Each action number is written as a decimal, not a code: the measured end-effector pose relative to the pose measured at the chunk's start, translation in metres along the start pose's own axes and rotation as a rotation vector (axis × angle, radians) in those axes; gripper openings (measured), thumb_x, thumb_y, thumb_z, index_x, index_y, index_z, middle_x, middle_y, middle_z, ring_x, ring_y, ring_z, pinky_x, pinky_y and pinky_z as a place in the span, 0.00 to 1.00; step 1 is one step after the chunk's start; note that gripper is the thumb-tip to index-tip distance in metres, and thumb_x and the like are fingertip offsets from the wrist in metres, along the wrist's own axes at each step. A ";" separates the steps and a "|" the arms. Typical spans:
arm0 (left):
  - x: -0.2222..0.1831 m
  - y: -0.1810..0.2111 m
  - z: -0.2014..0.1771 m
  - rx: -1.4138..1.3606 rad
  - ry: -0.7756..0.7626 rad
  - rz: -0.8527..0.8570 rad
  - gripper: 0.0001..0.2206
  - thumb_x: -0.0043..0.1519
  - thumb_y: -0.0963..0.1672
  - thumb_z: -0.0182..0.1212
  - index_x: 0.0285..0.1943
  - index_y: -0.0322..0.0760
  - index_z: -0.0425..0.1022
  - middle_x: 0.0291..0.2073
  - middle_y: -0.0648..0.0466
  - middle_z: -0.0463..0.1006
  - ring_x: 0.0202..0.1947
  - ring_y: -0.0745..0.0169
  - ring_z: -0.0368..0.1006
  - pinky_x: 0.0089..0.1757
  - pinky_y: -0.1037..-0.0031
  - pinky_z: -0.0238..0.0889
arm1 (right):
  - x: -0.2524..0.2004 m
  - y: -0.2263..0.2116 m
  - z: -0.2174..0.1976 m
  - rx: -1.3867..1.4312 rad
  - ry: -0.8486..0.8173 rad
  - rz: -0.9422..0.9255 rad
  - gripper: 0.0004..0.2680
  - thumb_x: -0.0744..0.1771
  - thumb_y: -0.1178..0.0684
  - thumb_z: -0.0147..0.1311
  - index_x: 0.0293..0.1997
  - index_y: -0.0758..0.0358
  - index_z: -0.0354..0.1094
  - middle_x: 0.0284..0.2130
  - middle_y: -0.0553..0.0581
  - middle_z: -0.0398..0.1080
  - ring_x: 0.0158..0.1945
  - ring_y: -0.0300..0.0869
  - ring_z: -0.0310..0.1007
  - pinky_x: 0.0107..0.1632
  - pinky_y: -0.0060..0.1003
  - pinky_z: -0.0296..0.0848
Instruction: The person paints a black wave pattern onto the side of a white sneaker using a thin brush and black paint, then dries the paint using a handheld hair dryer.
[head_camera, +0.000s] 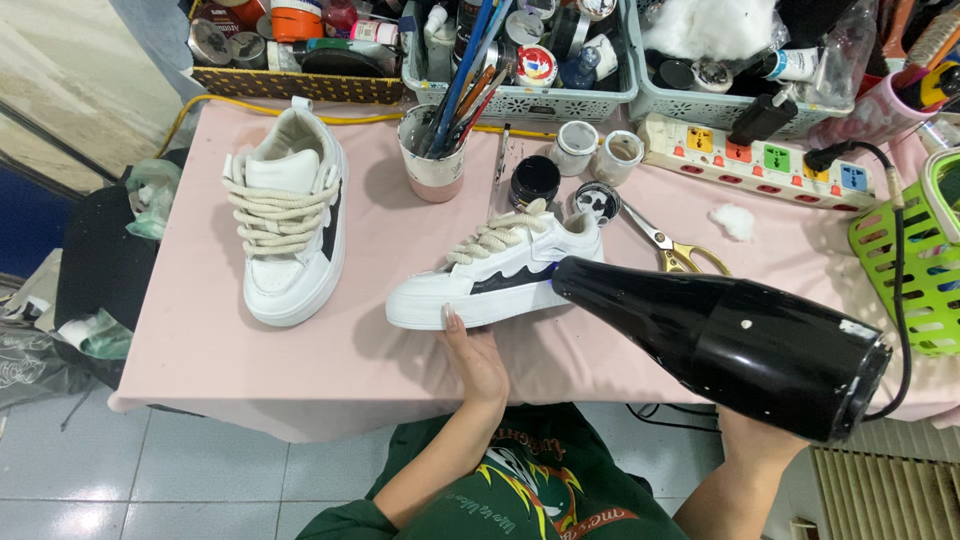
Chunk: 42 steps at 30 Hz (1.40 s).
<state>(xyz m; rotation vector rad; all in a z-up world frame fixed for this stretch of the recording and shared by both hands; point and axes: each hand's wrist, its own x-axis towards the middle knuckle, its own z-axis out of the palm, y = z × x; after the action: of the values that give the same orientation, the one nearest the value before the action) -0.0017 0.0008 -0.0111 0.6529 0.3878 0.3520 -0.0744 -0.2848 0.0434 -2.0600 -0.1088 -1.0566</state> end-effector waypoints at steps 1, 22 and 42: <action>0.001 -0.001 -0.001 0.014 0.006 -0.016 0.38 0.64 0.56 0.49 0.79 0.47 0.35 0.76 0.49 0.47 0.75 0.54 0.46 0.66 0.51 0.39 | 0.000 0.001 -0.001 -0.036 -0.007 0.005 0.33 0.63 0.67 0.70 0.74 0.64 0.51 0.63 0.64 0.65 0.62 0.47 0.71 0.65 0.41 0.75; -0.002 0.014 0.011 -0.049 -0.037 0.054 0.35 0.68 0.50 0.50 0.79 0.44 0.33 0.75 0.44 0.49 0.74 0.50 0.50 0.67 0.55 0.45 | 0.021 -0.005 0.006 0.039 -0.047 -0.044 0.25 0.61 0.63 0.68 0.61 0.65 0.55 0.52 0.63 0.65 0.52 0.49 0.69 0.54 0.41 0.70; 0.001 0.010 0.008 -0.069 -0.029 0.057 0.36 0.66 0.49 0.52 0.80 0.43 0.34 0.75 0.44 0.49 0.74 0.50 0.49 0.68 0.58 0.43 | 0.040 -0.020 0.021 0.026 -0.104 -0.089 0.18 0.59 0.62 0.66 0.48 0.65 0.60 0.41 0.61 0.65 0.41 0.50 0.68 0.43 0.41 0.66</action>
<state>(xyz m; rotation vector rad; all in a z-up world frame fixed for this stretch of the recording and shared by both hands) 0.0006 0.0049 0.0011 0.6020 0.3287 0.4082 -0.0427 -0.2671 0.0773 -2.1029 -0.2680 -0.9964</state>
